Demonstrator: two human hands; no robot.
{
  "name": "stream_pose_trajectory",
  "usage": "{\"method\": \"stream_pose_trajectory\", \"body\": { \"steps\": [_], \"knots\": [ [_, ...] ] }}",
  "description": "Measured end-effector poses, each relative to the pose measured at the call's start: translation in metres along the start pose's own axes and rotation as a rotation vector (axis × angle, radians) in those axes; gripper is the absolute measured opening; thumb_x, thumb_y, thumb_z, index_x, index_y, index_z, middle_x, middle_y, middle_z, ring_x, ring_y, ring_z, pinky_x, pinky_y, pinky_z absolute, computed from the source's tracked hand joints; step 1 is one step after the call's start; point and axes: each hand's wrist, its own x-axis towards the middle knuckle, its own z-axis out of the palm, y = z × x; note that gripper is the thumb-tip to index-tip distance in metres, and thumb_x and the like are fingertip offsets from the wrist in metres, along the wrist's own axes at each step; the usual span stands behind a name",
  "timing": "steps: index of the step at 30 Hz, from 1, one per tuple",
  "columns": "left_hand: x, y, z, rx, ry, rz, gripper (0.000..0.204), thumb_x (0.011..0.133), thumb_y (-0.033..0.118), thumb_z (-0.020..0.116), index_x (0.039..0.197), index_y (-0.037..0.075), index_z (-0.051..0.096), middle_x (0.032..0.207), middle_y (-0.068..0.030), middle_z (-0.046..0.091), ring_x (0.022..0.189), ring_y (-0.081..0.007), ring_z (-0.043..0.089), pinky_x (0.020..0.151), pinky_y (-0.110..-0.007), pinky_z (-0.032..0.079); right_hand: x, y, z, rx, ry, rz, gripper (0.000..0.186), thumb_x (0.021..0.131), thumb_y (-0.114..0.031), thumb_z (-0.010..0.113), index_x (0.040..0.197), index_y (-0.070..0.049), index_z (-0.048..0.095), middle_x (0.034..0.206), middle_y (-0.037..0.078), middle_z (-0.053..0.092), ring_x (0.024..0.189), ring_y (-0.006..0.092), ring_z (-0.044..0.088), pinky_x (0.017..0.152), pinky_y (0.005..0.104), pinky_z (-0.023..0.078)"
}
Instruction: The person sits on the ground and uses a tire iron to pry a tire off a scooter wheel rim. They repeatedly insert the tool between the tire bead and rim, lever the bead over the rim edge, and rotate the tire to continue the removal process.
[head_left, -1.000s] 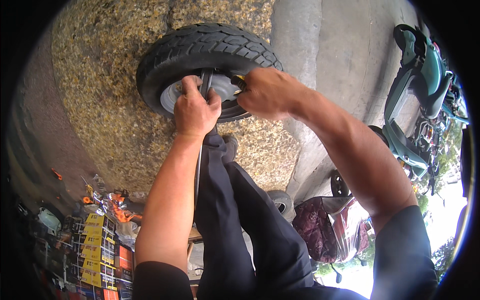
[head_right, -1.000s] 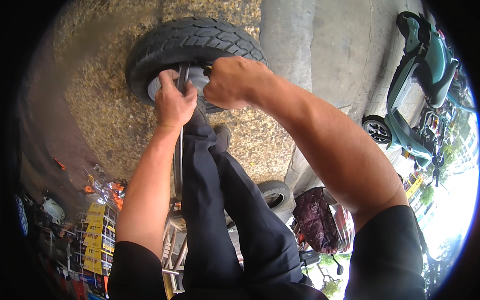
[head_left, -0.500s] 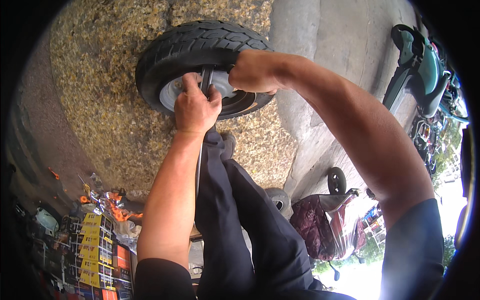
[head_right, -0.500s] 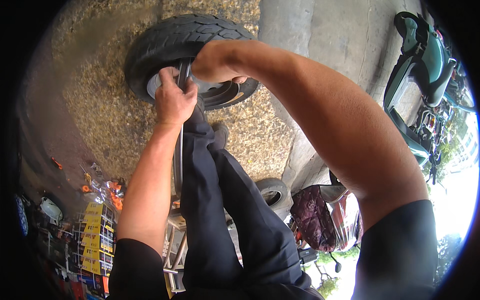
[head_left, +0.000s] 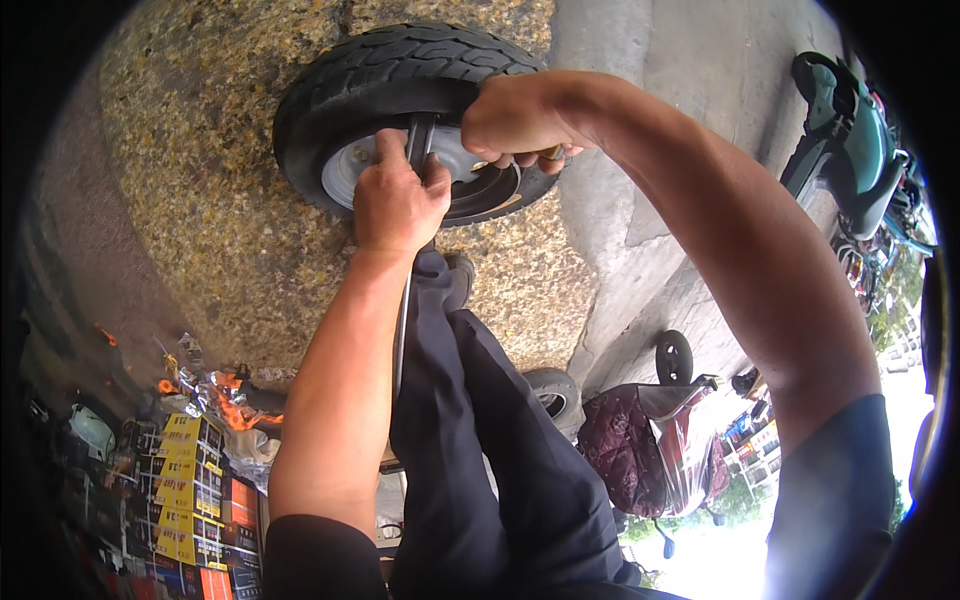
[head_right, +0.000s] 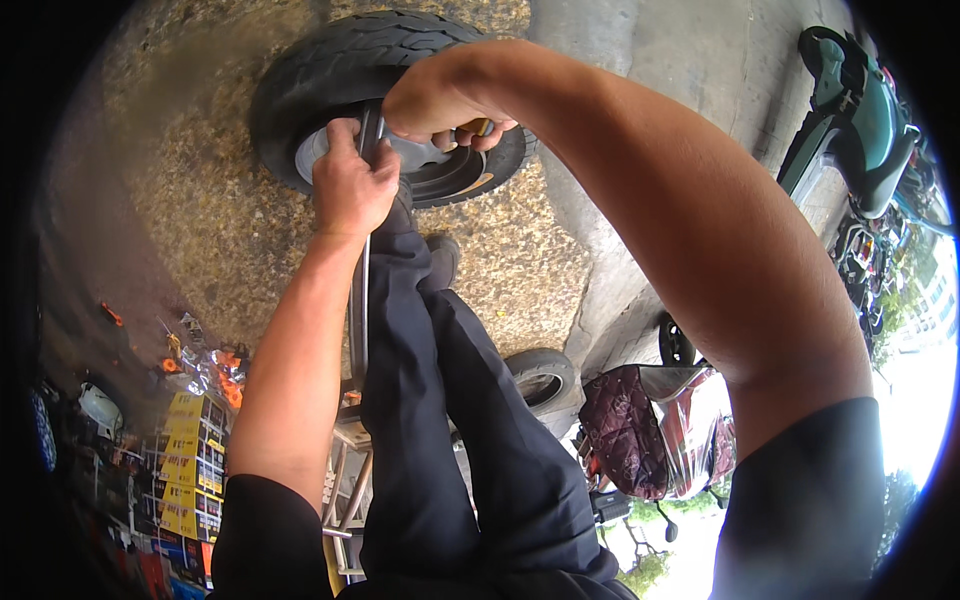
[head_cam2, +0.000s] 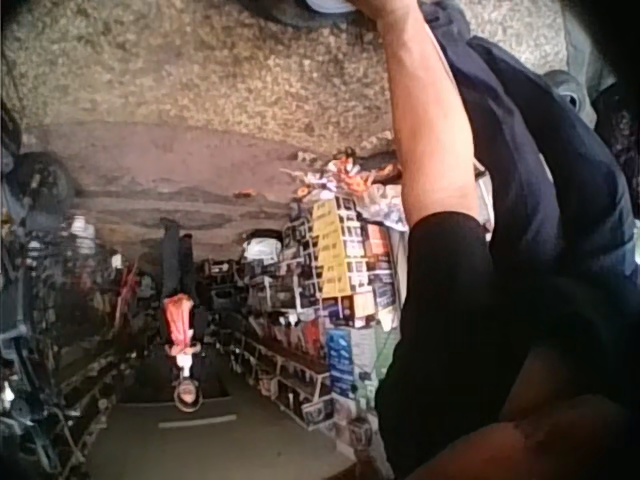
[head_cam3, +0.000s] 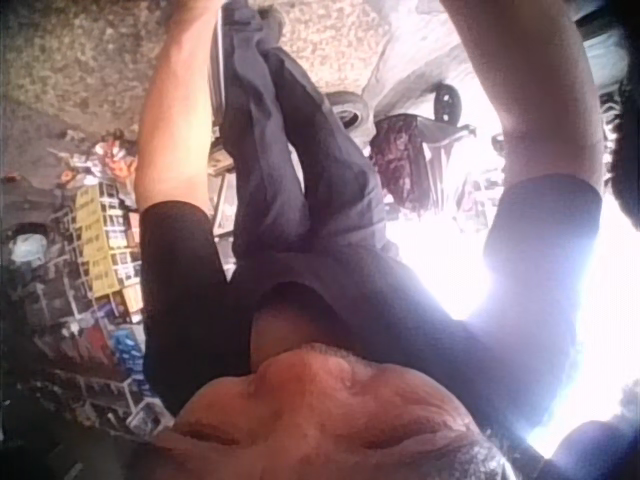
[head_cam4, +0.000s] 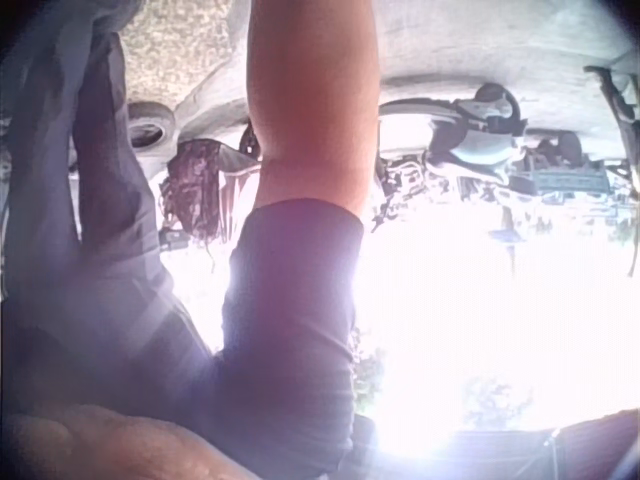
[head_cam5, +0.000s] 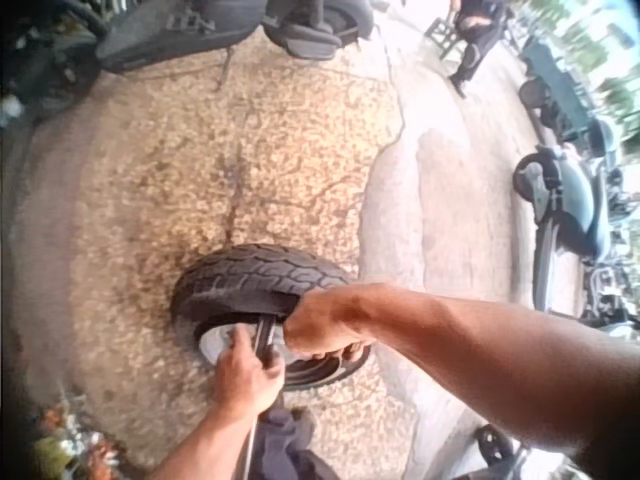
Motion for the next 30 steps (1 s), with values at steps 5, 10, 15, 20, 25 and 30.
{"method": "stream_pose_trajectory", "body": {
  "steps": [5, 10, 15, 20, 25, 30],
  "knots": [
    [0.0, -0.002, 0.001, 0.032, 0.04, 0.082, 0.035, 0.084, 0.019, 0.07, 0.107, 0.005, 0.047, 0.074, -0.0256, 0.067, 0.072, -0.0461, 0.067, 0.065, -0.054, 0.054, -0.001, 0.005, 0.006, -0.07, -0.007, -0.088, 0.029, 0.092, -0.03, 0.054, 0.1, -0.005, 0.067, 0.094, 0.008, 0.065, 0.071, 0.0197, 0.059, 0.057, 0.0328, 0.052],
    [-0.002, -0.002, 0.0, 0.022, -0.008, -0.006, 0.034, 0.085, 0.017, 0.071, 0.11, 0.003, 0.051, 0.084, -0.024, 0.07, 0.082, -0.0448, 0.069, 0.07, -0.051, 0.054, 0.0, 0.009, 0.022, -0.202, 0.163, -0.066, 0.035, 0.085, -0.023, 0.052, 0.088, 0.008, 0.069, 0.09, 0.023, 0.067, 0.085, 0.0297, 0.068, 0.078, 0.0434, 0.055],
    [-0.003, -0.001, -0.003, 0.003, -0.003, -0.01, 0.034, 0.085, 0.016, 0.072, 0.109, 0.003, 0.051, 0.084, -0.0243, 0.07, 0.082, -0.0449, 0.069, 0.07, -0.051, 0.055, 0.002, 0.009, 0.033, -0.246, 0.222, -0.048, 0.054, 0.09, -0.043, 0.057, 0.118, 0.002, 0.07, 0.117, 0.023, 0.07, 0.115, 0.0336, 0.067, 0.097, 0.0407, 0.052],
    [-0.005, -0.004, -0.003, 0.022, -0.006, 0.007, 0.034, 0.085, 0.018, 0.071, 0.108, 0.004, 0.05, 0.079, -0.0248, 0.069, 0.077, -0.0458, 0.069, 0.067, -0.053, 0.054, 0.004, 0.002, 0.029, -0.303, 0.162, 0.007, 0.053, 0.091, -0.041, 0.057, 0.12, 0.001, 0.069, 0.115, 0.021, 0.07, 0.105, 0.0307, 0.069, 0.086, 0.0401, 0.056],
    [-0.007, -0.009, -0.003, -0.009, -0.016, 0.019, 0.034, 0.085, 0.022, 0.069, 0.105, 0.006, 0.046, 0.069, -0.0258, 0.066, 0.069, -0.0475, 0.067, 0.063, -0.057, 0.054, 0.01, -0.012, 0.004, -0.165, -0.124, 0.038, 0.029, 0.095, -0.028, 0.052, 0.099, -0.003, 0.067, 0.085, 0.007, 0.065, 0.069, 0.0192, 0.061, 0.059, 0.0348, 0.055],
    [-0.005, -0.01, -0.003, -0.036, -0.01, 0.047, 0.034, 0.085, 0.021, 0.069, 0.104, 0.006, 0.045, 0.068, -0.0251, 0.066, 0.068, -0.0472, 0.067, 0.061, -0.057, 0.053, 0.0, -0.011, 0.011, -0.118, 0.016, -0.067, 0.023, 0.084, -0.017, 0.053, 0.072, 0.002, 0.056, 0.064, 0.006, 0.052, 0.052, 0.019, 0.053, 0.048, 0.0367, 0.049]
  ]
}}
